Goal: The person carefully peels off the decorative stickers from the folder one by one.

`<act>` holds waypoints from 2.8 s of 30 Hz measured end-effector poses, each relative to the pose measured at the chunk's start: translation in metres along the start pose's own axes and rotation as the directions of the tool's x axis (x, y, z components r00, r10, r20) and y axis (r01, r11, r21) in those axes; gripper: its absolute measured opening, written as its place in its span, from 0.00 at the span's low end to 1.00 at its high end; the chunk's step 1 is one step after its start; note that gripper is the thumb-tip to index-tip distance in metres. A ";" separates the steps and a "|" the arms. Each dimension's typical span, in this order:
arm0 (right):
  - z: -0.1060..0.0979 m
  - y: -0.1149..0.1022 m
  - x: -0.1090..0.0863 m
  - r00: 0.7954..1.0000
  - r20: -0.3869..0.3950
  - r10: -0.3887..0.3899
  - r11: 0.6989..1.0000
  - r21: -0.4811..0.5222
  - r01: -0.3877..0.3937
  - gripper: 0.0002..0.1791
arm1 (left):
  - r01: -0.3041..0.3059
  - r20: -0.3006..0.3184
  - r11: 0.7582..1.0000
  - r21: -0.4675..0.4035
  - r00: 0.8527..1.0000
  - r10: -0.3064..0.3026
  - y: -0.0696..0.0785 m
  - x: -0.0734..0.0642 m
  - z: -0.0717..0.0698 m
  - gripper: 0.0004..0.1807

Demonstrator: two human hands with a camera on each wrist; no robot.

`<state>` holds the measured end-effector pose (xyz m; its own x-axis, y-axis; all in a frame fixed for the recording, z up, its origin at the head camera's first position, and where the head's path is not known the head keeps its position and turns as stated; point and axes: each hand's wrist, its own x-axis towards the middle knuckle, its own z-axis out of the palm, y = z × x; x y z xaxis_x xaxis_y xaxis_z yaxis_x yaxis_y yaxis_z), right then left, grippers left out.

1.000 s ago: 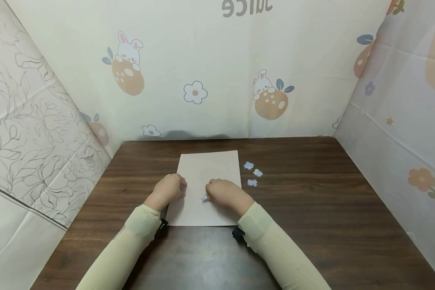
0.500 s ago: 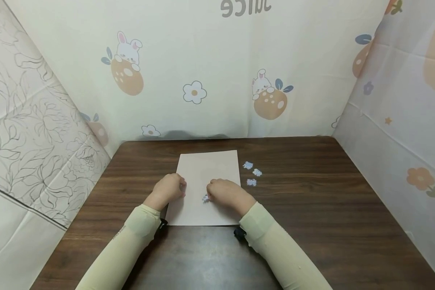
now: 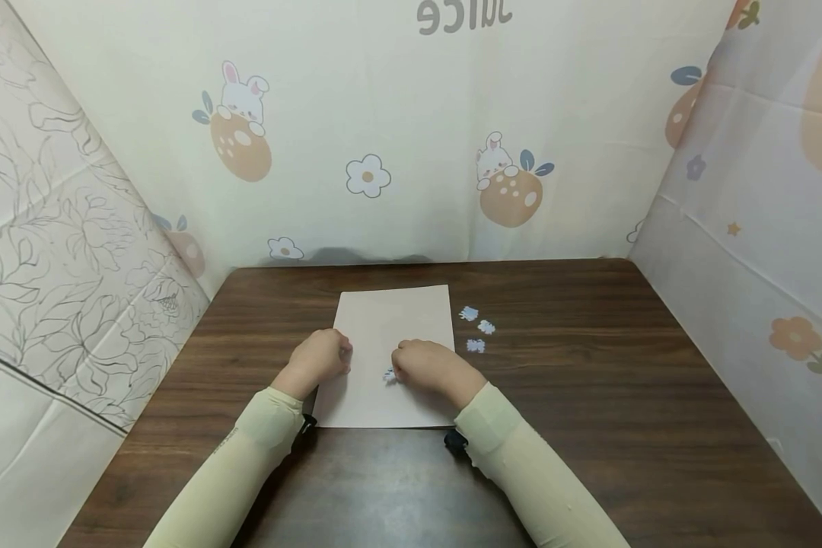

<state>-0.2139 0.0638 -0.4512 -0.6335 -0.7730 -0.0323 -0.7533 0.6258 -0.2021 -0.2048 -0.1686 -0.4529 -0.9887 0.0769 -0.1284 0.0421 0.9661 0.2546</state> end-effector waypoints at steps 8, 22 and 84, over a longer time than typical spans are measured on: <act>0.002 0.003 0.000 1.000 -0.001 -0.002 1.000 0.020 0.002 0.12 | 0.005 -0.003 1.000 0.004 1.000 -0.005 0.001 0.000 0.001 0.18; 0.003 0.008 -0.001 1.000 -0.003 -0.002 0.999 0.038 0.002 0.12 | 0.001 -0.004 1.000 0.005 1.000 -0.001 0.002 0.000 0.000 0.17; 0.003 0.015 -0.017 1.000 0.001 -0.004 1.000 -0.006 0.004 0.11 | 0.008 0.007 1.000 0.002 1.000 -0.008 0.002 -0.001 0.002 0.16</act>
<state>-0.2143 0.0859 -0.4562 -0.6306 -0.7755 -0.0326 -0.7567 0.6236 -0.1961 -0.2032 -0.1662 -0.4546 -0.9880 0.0707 -0.1373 0.0343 0.9672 0.2516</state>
